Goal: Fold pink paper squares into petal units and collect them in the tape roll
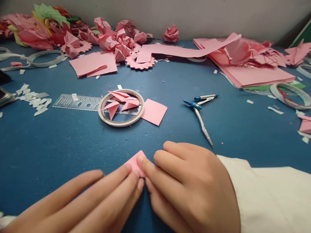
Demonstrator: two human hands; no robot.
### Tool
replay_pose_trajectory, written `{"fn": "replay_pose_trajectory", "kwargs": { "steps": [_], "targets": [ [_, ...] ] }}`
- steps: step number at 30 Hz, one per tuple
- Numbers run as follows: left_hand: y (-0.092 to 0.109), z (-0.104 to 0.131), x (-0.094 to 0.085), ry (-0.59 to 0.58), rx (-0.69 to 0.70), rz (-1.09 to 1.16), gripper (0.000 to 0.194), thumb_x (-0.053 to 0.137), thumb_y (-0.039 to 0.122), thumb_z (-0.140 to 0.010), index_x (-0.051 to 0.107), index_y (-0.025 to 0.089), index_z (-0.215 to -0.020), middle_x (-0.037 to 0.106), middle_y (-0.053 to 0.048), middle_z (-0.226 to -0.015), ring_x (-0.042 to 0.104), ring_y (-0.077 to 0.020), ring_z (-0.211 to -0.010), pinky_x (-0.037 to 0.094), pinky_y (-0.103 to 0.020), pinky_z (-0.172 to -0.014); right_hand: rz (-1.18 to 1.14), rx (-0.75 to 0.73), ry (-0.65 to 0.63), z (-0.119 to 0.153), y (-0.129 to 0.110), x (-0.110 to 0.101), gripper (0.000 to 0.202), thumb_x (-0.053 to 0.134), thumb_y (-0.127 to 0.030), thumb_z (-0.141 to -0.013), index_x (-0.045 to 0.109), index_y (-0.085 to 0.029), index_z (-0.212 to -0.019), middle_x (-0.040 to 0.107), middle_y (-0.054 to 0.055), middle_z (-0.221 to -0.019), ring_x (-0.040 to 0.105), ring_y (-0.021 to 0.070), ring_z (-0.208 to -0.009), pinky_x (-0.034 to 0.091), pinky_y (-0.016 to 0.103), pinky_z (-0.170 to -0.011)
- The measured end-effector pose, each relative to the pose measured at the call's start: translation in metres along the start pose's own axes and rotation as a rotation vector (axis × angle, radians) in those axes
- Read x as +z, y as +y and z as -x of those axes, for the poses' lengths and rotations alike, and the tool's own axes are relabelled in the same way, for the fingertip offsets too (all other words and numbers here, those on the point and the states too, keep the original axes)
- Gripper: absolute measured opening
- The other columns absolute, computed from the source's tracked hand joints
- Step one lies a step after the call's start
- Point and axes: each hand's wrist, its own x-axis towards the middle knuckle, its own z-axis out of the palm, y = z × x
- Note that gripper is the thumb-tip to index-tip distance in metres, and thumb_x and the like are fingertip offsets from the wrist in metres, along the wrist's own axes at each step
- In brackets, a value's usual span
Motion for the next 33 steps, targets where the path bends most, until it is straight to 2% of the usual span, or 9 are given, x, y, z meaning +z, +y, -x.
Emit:
{"fn": "replay_pose_trajectory", "kwargs": {
  "steps": [1,2,5,9,14,23,26,29,33],
  "targets": [
    [-0.002,0.0,0.004,-0.002,-0.035,0.043,0.03,0.058,0.013,-0.12,0.087,0.021,-0.123,0.088,0.003,-0.134,0.073,-0.0142,-0.131,0.058,-0.029,-0.108,-0.044,0.083,0.078,0.0,0.002,0.002,0.033,0.04,-0.01,-0.12,0.069,-0.021,-0.132,0.076,0.003,-0.088,0.07,0.0233,-0.075,0.049,0.044,-0.06],
    [-0.003,0.0,0.007,-0.01,-0.059,0.076,0.029,0.058,0.014,-0.121,0.087,0.02,-0.124,0.089,0.001,-0.136,0.073,-0.0144,-0.133,0.057,-0.029,-0.111,-0.135,0.046,0.08,-0.001,0.005,0.004,0.038,0.036,-0.008,-0.118,0.069,-0.023,-0.131,0.078,0.004,-0.091,0.071,0.0229,-0.077,0.049,0.043,-0.06],
    [-0.007,0.001,0.01,-0.057,-0.046,0.098,0.023,0.068,0.021,-0.116,0.088,0.022,-0.127,0.089,-0.003,-0.139,0.078,-0.0214,-0.132,0.062,-0.032,-0.107,-0.309,-0.02,-0.003,-0.003,0.02,0.005,0.038,0.038,-0.008,-0.116,0.069,-0.027,-0.128,0.069,-0.001,-0.084,0.064,0.0181,-0.066,0.051,0.04,-0.064],
    [-0.007,-0.001,0.007,-0.215,-0.017,0.112,0.038,0.074,0.047,-0.112,0.085,0.026,-0.142,0.086,-0.012,-0.141,0.076,-0.0377,-0.139,0.068,-0.045,-0.107,-0.311,-0.046,-0.001,-0.004,0.031,0.003,0.036,0.04,-0.01,-0.118,0.069,-0.026,-0.13,0.069,-0.002,-0.086,0.063,0.0172,-0.067,0.05,0.039,-0.065],
    [-0.008,-0.007,0.009,-0.278,-0.014,0.119,0.048,0.075,0.057,-0.108,0.083,0.027,-0.145,0.084,-0.014,-0.142,0.074,-0.04,-0.14,0.068,-0.048,-0.109,-0.293,-0.016,-0.02,-0.003,0.027,0.001,0.037,0.042,-0.009,-0.115,0.069,-0.029,-0.13,0.073,0.001,-0.09,0.072,0.0205,-0.073,0.053,0.041,-0.068],
    [-0.012,-0.012,0.007,-0.324,0.004,0.075,0.049,0.08,0.056,-0.105,0.083,0.029,-0.146,0.083,-0.013,-0.14,0.074,-0.0389,-0.134,0.064,-0.046,-0.106,-0.327,-0.055,-0.003,-0.003,0.031,0.004,0.036,0.038,-0.014,-0.121,0.069,-0.026,-0.136,0.069,-0.001,-0.088,0.066,0.02,-0.071,0.05,0.04,-0.064],
    [-0.016,-0.014,0.005,-0.266,0.042,0.068,0.041,0.076,0.054,-0.11,0.085,0.03,-0.143,0.083,-0.009,-0.138,0.074,-0.0341,-0.127,0.061,-0.041,-0.101,-0.338,-0.069,-0.016,-0.005,0.031,0.002,0.036,0.039,-0.013,-0.119,0.069,-0.026,-0.135,0.068,0.0,-0.088,0.065,0.0213,-0.072,0.05,0.041,-0.065],
    [-0.019,-0.016,0.005,-0.164,0.077,0.077,0.035,0.057,0.041,-0.124,0.087,0.029,-0.137,0.082,-0.002,-0.135,0.07,-0.0246,-0.121,0.054,-0.036,-0.095,-0.343,-0.057,-0.066,-0.005,0.032,-0.001,0.036,0.042,-0.011,-0.119,0.07,-0.027,-0.136,0.064,-0.002,-0.086,0.058,0.02,-0.068,0.047,0.04,-0.065],
    [-0.021,-0.019,0.005,-0.153,0.056,0.098,0.061,0.027,0.022,-0.129,0.088,0.027,-0.133,0.083,0.0,-0.128,0.065,-0.0199,-0.124,0.049,-0.038,-0.095,-0.337,-0.05,-0.077,-0.005,0.031,-0.003,0.033,0.046,-0.01,-0.116,0.07,-0.027,-0.13,0.065,-0.002,-0.087,0.057,0.0193,-0.068,0.047,0.039,-0.064]
  ]
}}
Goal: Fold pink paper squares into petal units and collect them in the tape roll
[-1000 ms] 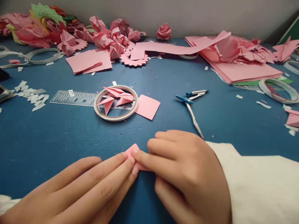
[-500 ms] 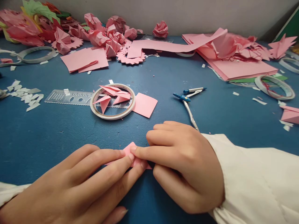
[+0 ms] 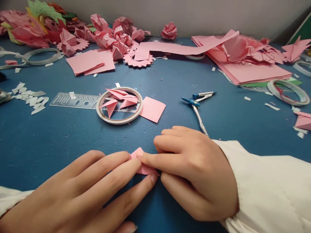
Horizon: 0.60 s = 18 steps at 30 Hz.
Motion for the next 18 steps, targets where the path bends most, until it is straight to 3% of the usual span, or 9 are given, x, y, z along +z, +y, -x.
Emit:
{"fn": "replay_pose_trajectory", "kwargs": {
  "steps": [4,9,14,18],
  "targets": [
    [-0.0004,0.0012,-0.001,-0.006,0.013,-0.002,0.056,0.032,0.027,-0.13,0.088,0.027,-0.134,0.082,0.0,-0.128,0.064,-0.0208,-0.124,0.048,-0.037,-0.096,0.022,-0.021,-0.006,-0.0008,0.0001,-0.0009,0.034,0.042,-0.012,-0.119,0.065,-0.028,-0.136,0.067,-0.002,-0.088,0.06,0.0202,-0.07,0.049,0.041,-0.066],
    [-0.0017,0.0046,-0.0048,-0.002,0.026,-0.015,0.037,0.054,0.038,-0.127,0.089,0.027,-0.13,0.083,0.0,-0.126,0.063,-0.0226,-0.123,0.049,-0.038,-0.095,0.045,-0.012,-0.071,-0.0041,-0.0018,-0.0061,0.028,0.048,-0.005,-0.111,0.066,-0.026,-0.119,0.064,-0.002,-0.085,0.056,0.0182,-0.069,0.047,0.037,-0.066],
    [-0.0003,-0.0003,-0.0057,-0.001,0.064,-0.017,0.03,0.068,0.046,-0.121,0.09,0.027,-0.126,0.085,0.001,-0.125,0.064,-0.0227,-0.122,0.051,-0.039,-0.092,0.057,-0.004,-0.073,-0.0029,-0.004,-0.0061,0.032,0.046,-0.003,-0.111,0.066,-0.026,-0.121,0.064,-0.001,-0.087,0.055,0.0188,-0.071,0.046,0.037,-0.067],
    [0.0007,-0.0048,-0.0046,-0.031,0.039,-0.02,0.028,0.063,0.035,-0.122,0.089,0.027,-0.128,0.085,0.001,-0.129,0.066,-0.0224,-0.123,0.051,-0.04,-0.091,0.066,0.016,-0.058,-0.0031,-0.0071,-0.0046,0.034,0.045,-0.003,-0.113,0.068,-0.025,-0.123,0.064,0.0,-0.088,0.053,0.0198,-0.072,0.044,0.038,-0.068]
  ]
}}
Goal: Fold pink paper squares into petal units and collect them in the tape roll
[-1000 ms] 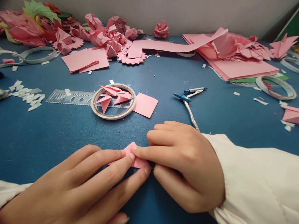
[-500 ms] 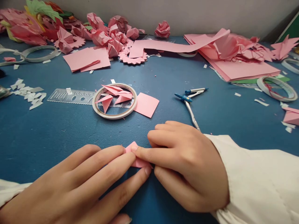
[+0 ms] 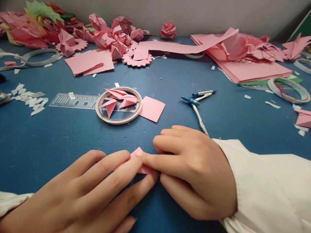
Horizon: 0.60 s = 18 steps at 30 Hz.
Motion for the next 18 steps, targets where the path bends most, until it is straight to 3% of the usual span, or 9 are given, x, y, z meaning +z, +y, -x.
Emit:
{"fn": "replay_pose_trajectory", "kwargs": {
  "steps": [5,10,15,18],
  "targets": [
    [0.0,0.003,0.001,-0.013,-0.018,0.047,0.037,0.051,0.035,-0.127,0.085,0.033,-0.139,0.083,0.004,-0.139,0.065,-0.0207,-0.129,0.053,-0.039,-0.095,-0.002,-0.011,0.01,-0.002,-0.002,0.002,0.029,0.046,-0.003,-0.112,0.057,-0.027,-0.101,0.054,-0.002,-0.082,0.049,0.0207,-0.072,0.041,0.037,-0.067],
    [0.004,-0.001,-0.001,-0.132,-0.12,0.044,0.033,0.082,0.05,-0.108,0.085,0.032,-0.136,0.083,-0.008,-0.13,0.072,-0.0325,-0.123,0.061,-0.042,-0.096,0.077,-0.052,0.034,0.002,0.003,0.005,0.029,0.047,-0.01,-0.117,0.069,-0.023,-0.129,0.056,-0.002,-0.082,0.052,0.0213,-0.071,0.042,0.038,-0.067],
    [0.004,-0.007,-0.004,-0.077,-0.184,0.053,0.03,0.083,0.051,-0.104,0.084,0.029,-0.125,0.081,-0.011,-0.123,0.073,-0.0341,-0.117,0.066,-0.044,-0.096,0.116,-0.048,0.077,0.005,0.001,0.013,0.039,0.05,-0.011,-0.115,0.068,-0.019,-0.148,0.069,0.0,-0.088,0.061,0.02,-0.071,0.049,0.04,-0.067],
    [0.002,-0.006,-0.006,-0.036,-0.194,0.064,0.022,0.081,0.048,-0.106,0.084,0.028,-0.117,0.081,-0.01,-0.115,0.074,-0.0321,-0.11,0.067,-0.043,-0.092,0.149,-0.009,0.14,0.006,-0.002,0.018,0.035,0.049,-0.022,-0.123,0.063,-0.015,-0.154,0.075,0.002,-0.093,0.068,0.0197,-0.079,0.055,0.039,-0.071]
  ]
}}
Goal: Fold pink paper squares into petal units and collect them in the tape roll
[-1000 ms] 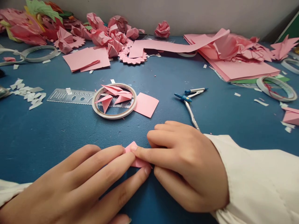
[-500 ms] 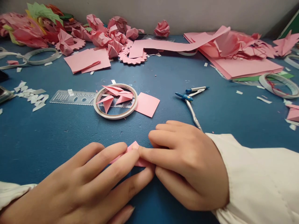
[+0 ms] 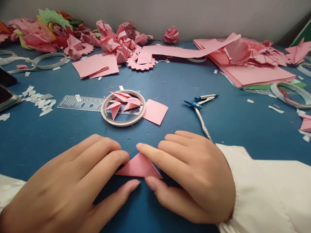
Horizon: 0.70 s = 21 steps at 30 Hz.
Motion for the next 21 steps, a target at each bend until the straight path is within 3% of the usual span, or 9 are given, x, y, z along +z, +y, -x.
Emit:
{"fn": "replay_pose_trajectory", "kwargs": {
  "steps": [2,4,6,9,13,14,16,17,21],
  "targets": [
    [-0.003,0.001,-0.001,0.018,-0.008,0.007,0.015,0.08,0.041,-0.108,0.084,0.027,-0.111,0.08,-0.009,-0.109,0.073,-0.0298,-0.103,0.067,-0.042,-0.089,0.039,0.018,0.009,0.0,-0.001,-0.001,0.037,0.051,-0.033,-0.126,0.062,-0.015,-0.156,0.077,0.002,-0.093,0.071,0.0209,-0.082,0.058,0.039,-0.073],
    [-0.007,0.003,-0.004,0.027,-0.016,0.014,0.009,0.077,0.031,-0.109,0.083,0.027,-0.104,0.079,-0.006,-0.101,0.072,-0.0265,-0.094,0.065,-0.039,-0.082,0.07,0.006,-0.036,-0.001,-0.002,-0.005,0.032,0.058,-0.031,-0.123,0.064,-0.018,-0.152,0.074,0.0,-0.088,0.071,0.0199,-0.078,0.059,0.037,-0.072],
    [-0.009,0.003,-0.007,0.046,-0.009,0.025,0.022,0.068,0.015,-0.111,0.081,0.024,-0.096,0.077,-0.004,-0.092,0.069,-0.0228,-0.082,0.062,-0.036,-0.073,0.061,-0.033,-0.063,-0.002,-0.002,-0.012,0.024,0.064,-0.019,-0.119,0.067,-0.02,-0.142,0.073,-0.002,-0.085,0.069,0.0177,-0.072,0.058,0.035,-0.07],
    [-0.007,0.002,-0.01,0.142,0.035,-0.016,0.045,0.057,-0.001,-0.11,0.072,0.023,-0.076,0.069,0.0,-0.076,0.061,-0.0187,-0.067,0.055,-0.037,-0.06,0.01,-0.024,-0.054,-0.002,-0.006,-0.019,0.033,0.063,-0.001,-0.111,0.066,-0.024,-0.135,0.074,-0.005,-0.086,0.07,0.0172,-0.067,0.06,0.039,-0.075],
    [-0.003,-0.003,-0.007,0.398,0.08,-0.126,0.065,0.051,-0.004,-0.114,0.061,0.025,-0.057,0.051,0.003,-0.061,0.054,-0.0168,-0.058,0.05,-0.036,-0.056,-0.032,-0.009,-0.062,-0.001,-0.016,-0.019,0.026,0.055,-0.008,-0.118,0.067,-0.028,-0.129,0.077,-0.003,-0.086,0.077,0.0207,-0.072,0.06,0.043,-0.075],
    [-0.003,-0.005,-0.007,0.448,0.056,-0.152,0.068,0.047,-0.005,-0.115,0.063,0.025,-0.057,0.049,0.002,-0.06,0.053,-0.0169,-0.057,0.051,-0.037,-0.056,-0.018,-0.007,-0.067,-0.001,-0.019,-0.019,0.021,0.056,-0.014,-0.12,0.071,-0.028,-0.125,0.077,-0.002,-0.085,0.078,0.0218,-0.073,0.061,0.044,-0.074],
    [-0.003,-0.008,-0.007,0.433,0.192,-0.141,0.062,0.055,-0.004,-0.115,0.073,0.024,-0.063,0.06,0.004,-0.066,0.055,-0.0111,-0.055,0.053,-0.031,-0.055,0.031,0.013,-0.083,-0.001,-0.026,-0.02,0.011,0.069,-0.02,-0.117,0.076,-0.028,-0.118,0.08,0.001,-0.087,0.081,0.0247,-0.078,0.062,0.044,-0.074],
    [-0.003,-0.009,-0.007,0.485,0.201,-0.142,0.06,0.057,-0.004,-0.115,0.074,0.024,-0.064,0.064,0.005,-0.069,0.058,-0.0092,-0.057,0.055,-0.029,-0.056,0.045,0.023,-0.091,-0.001,-0.028,-0.021,0.009,0.076,-0.02,-0.113,0.077,-0.027,-0.116,0.082,0.002,-0.09,0.083,0.0265,-0.083,0.063,0.044,-0.073],
    [-0.002,0.0,-0.004,0.478,0.098,-0.122,0.047,0.055,0.003,-0.119,0.082,0.02,-0.085,0.074,0.001,-0.091,0.072,-0.0139,-0.088,0.058,-0.034,-0.068,0.034,0.027,-0.077,-0.003,-0.027,-0.024,0.017,0.081,-0.017,-0.108,0.072,-0.028,-0.118,0.085,0.001,-0.095,0.088,0.0283,-0.104,0.066,0.04,-0.074]
  ]
}}
